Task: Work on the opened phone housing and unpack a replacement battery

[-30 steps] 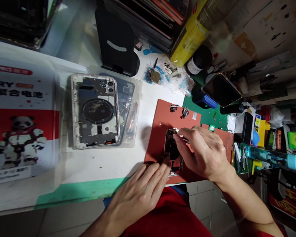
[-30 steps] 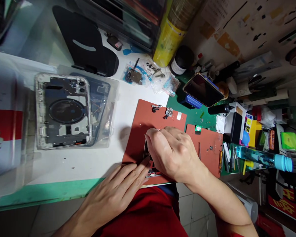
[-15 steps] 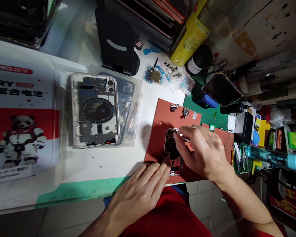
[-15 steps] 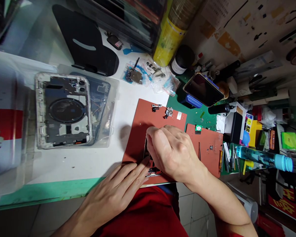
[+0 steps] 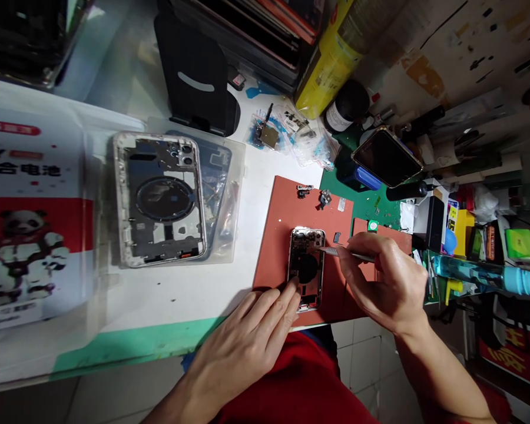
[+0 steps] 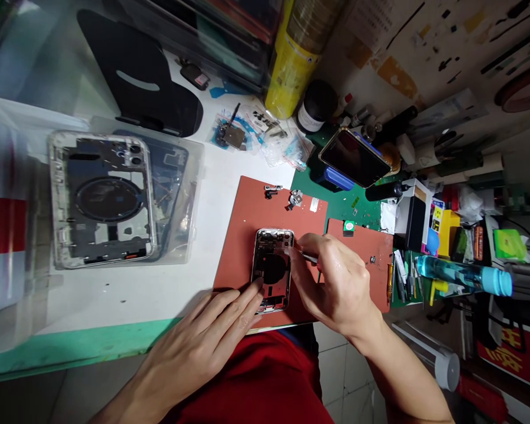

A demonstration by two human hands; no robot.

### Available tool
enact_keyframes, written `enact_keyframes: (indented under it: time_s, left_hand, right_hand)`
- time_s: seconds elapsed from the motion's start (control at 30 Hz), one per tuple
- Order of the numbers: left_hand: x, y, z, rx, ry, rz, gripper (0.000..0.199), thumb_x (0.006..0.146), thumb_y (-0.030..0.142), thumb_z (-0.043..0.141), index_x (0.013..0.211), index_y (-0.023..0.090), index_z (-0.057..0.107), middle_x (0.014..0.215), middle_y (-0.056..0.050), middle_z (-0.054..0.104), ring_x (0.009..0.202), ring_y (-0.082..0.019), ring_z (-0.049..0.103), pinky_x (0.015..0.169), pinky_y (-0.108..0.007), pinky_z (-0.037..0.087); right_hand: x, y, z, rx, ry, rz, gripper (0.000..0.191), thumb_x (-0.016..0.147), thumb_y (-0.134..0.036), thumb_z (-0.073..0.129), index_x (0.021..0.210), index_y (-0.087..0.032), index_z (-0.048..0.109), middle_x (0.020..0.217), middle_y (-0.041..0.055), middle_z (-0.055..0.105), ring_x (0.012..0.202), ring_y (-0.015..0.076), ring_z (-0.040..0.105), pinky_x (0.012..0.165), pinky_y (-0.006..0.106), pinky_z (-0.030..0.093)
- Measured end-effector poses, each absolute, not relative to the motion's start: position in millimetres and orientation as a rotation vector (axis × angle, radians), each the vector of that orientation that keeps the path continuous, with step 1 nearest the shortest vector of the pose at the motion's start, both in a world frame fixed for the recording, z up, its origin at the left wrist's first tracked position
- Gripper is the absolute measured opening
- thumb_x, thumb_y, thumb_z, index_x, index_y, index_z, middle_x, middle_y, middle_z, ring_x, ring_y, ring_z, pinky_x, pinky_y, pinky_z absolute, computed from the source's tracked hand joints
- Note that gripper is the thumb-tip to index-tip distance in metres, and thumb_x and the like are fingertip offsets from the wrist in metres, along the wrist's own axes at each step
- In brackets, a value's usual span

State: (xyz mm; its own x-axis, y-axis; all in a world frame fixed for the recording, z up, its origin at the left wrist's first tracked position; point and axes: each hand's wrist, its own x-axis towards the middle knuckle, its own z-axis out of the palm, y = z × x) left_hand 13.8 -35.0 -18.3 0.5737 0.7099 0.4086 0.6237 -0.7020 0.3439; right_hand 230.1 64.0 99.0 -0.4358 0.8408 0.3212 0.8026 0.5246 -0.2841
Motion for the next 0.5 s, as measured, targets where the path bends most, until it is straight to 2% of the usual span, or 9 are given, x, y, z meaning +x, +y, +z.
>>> enact_keyframes:
  time_s: [0.5]
  left_hand:
    - [14.0,-32.8,-15.3,2.671,1.136,0.765,0.040,0.105,0.015,0.065,0.144,0.005,0.066,0.151,-0.017,0.068,0.117,-0.032,0.068,0.095,-0.048,0.052]
  right_hand:
    - [232.7,62.9,87.6,-1.376,-2.354,0.106,0.022,0.099,-0.008,0.070,0.110,-0.022,0.057,0.089,-0.0014,0.077,0.064,0.0100,0.069,0.055,0.024,0.052]
